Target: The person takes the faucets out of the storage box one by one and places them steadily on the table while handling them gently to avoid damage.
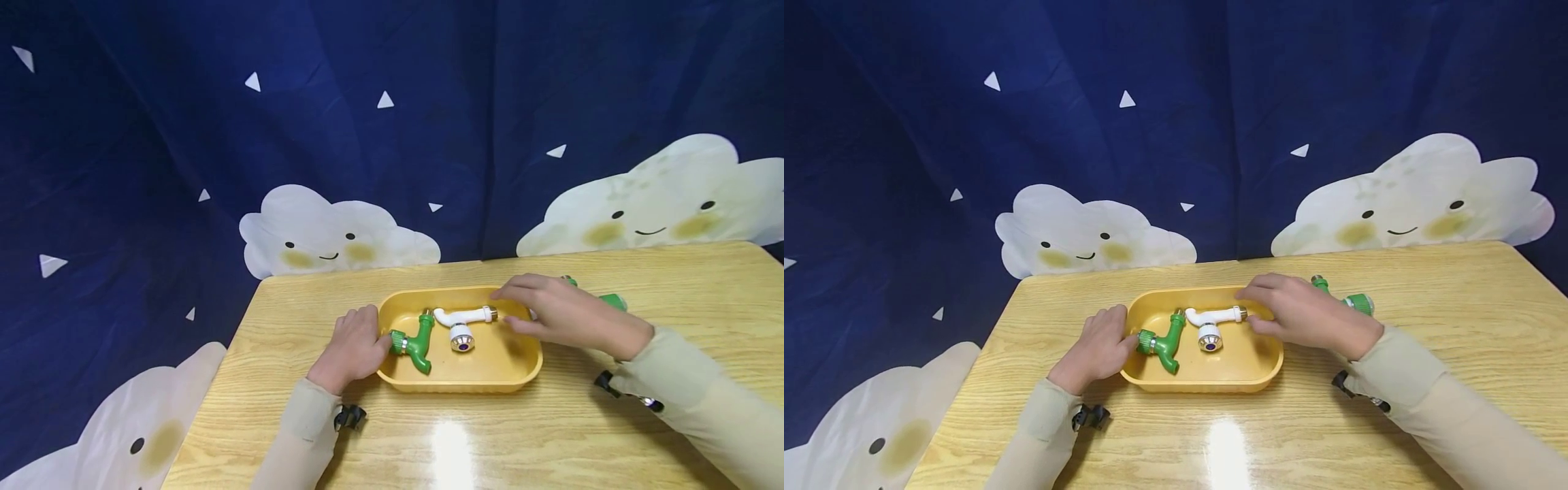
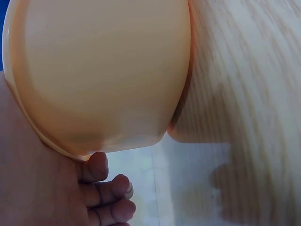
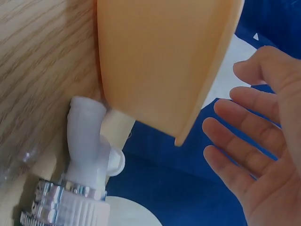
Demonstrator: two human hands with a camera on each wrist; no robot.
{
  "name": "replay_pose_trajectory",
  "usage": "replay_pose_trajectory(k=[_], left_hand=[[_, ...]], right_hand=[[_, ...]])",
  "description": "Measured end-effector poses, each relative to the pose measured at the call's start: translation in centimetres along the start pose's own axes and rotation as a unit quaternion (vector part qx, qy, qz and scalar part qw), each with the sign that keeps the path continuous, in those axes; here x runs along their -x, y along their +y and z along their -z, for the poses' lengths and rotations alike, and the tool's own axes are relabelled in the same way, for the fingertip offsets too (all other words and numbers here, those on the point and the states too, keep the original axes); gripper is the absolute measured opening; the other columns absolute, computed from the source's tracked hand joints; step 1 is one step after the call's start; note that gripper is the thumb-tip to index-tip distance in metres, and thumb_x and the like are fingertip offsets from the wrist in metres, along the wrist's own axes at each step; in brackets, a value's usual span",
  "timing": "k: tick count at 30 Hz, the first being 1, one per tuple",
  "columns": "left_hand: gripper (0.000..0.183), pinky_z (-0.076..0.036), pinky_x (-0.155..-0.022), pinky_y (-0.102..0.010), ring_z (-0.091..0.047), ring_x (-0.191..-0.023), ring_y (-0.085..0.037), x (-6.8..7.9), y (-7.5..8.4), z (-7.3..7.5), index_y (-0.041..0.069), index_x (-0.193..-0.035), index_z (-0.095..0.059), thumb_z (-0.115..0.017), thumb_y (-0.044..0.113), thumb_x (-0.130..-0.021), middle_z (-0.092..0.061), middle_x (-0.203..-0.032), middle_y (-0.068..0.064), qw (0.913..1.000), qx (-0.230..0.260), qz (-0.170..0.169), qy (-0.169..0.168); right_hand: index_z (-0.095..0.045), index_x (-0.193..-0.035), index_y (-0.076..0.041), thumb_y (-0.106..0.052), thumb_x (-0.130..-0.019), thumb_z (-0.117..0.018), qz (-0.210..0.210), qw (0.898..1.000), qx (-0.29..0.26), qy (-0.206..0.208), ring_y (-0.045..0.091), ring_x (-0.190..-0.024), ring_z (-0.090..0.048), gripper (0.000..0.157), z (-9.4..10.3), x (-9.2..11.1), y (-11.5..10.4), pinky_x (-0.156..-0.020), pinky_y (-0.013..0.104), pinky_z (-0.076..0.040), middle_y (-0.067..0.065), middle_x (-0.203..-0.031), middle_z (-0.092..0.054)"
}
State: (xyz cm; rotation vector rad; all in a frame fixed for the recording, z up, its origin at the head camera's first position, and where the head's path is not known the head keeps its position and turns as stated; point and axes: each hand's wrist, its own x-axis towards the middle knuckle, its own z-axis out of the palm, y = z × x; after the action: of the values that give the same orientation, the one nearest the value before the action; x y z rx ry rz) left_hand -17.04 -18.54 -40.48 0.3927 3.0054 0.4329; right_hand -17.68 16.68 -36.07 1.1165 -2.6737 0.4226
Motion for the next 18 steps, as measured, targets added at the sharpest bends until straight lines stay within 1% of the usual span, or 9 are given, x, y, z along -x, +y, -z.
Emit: replay_pose_trajectory(k=[3, 7, 18], left_hand=[[0.019, -0.031, -0.074, -0.034, -0.042, -0.077, -0.024, 0.0, 0.0, 0.0, 0.013, -0.089, -0.047, -0.053, 0.030, -0.092, -0.046, -0.082, -0.005, 1.0000, 0.000, 0.000, -0.002], [0.019, -0.030, -0.075, -0.034, -0.042, -0.078, -0.024, -0.1, 0.0, 0.0, 0.013, -0.089, -0.046, -0.053, 0.030, -0.093, -0.045, -0.082, -0.005, 1.0000, 0.002, 0.001, -0.005], [0.019, -0.031, -0.075, -0.034, -0.042, -0.078, -0.023, -0.1, -0.1, 0.0, 0.013, -0.090, -0.047, -0.053, 0.031, -0.093, -0.045, -0.082, -0.005, 1.0000, 0.001, 0.002, -0.006]], right_hand=[[-0.074, -0.120, -0.012, -0.022, -0.089, -0.074, 0.008, 1.000, 0.001, 0.001, 0.016, -0.098, -0.070, 0.033, -0.3, -0.3, -0.1, -0.086, 0.038, -0.061, 0.005, -0.116, -0.075], [-0.074, -0.121, -0.011, -0.021, -0.089, -0.074, 0.016, 1.000, 0.002, 0.002, 0.019, -0.102, -0.071, 0.033, -0.8, -0.7, -0.2, -0.088, 0.040, -0.060, 0.005, -0.116, -0.075], [-0.073, -0.122, -0.011, -0.023, -0.089, -0.076, 0.009, 1.000, 0.004, -0.030, 0.021, -0.103, -0.070, 0.035, -2.2, -2.0, -0.4, -0.089, 0.041, -0.060, 0.005, -0.116, -0.074]])
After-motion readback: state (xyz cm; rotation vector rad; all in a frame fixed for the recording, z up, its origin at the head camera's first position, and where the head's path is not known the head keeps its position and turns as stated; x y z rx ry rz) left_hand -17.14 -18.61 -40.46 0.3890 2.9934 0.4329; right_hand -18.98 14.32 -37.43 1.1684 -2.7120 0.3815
